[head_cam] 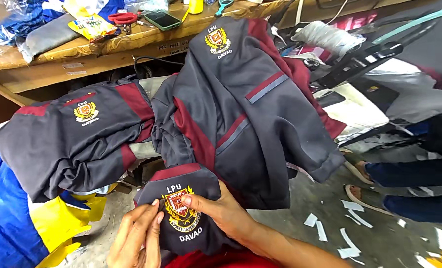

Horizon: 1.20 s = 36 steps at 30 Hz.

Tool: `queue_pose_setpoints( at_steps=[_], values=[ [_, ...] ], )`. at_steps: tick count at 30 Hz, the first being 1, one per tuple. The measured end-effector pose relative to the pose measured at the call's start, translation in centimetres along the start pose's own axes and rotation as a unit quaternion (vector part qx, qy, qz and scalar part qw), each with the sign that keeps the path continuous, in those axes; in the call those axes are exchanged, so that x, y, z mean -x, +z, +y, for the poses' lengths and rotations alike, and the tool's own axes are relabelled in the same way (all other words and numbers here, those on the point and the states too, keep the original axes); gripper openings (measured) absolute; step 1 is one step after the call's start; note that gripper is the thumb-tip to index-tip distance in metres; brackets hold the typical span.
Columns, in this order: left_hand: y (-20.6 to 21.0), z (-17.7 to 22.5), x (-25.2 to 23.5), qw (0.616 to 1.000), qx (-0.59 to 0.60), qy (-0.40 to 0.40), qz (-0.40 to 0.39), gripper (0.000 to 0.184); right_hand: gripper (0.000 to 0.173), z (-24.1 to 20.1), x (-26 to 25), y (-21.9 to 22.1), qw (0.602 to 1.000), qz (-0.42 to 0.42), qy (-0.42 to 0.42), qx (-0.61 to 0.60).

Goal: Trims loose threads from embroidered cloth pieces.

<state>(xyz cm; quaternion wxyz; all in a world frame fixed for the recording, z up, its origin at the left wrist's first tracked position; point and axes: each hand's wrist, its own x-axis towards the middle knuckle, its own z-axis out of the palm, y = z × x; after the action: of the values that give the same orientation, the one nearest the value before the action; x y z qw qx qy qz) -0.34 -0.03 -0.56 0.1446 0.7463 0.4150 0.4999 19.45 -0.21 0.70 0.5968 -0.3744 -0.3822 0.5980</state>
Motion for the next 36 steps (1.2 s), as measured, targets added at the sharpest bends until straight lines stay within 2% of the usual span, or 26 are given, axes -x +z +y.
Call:
queue_pose_setpoints(
  at_steps=[7, 28, 36],
  values=[
    [-0.7, 0.6, -0.1, 0.998, -0.007, -0.006, -0.062, 0.017, 0.021, 0.0, -0.2, -0.2, 1.0, 0.009, 0.016, -0.02],
    [-0.8, 0.8, 0.0, 0.997, -0.026, -0.009, -0.074, 0.018, 0.02, -0.2, -0.1, -0.1, 0.999, 0.018, 0.032, -0.007],
    [-0.7, 1.2, 0.2, 0.996, -0.052, -0.019, -0.07, 0.018, 0.02, -0.1, 0.0, 0.1, 1.0, 0.016, 0.003, 0.011]
  ],
)
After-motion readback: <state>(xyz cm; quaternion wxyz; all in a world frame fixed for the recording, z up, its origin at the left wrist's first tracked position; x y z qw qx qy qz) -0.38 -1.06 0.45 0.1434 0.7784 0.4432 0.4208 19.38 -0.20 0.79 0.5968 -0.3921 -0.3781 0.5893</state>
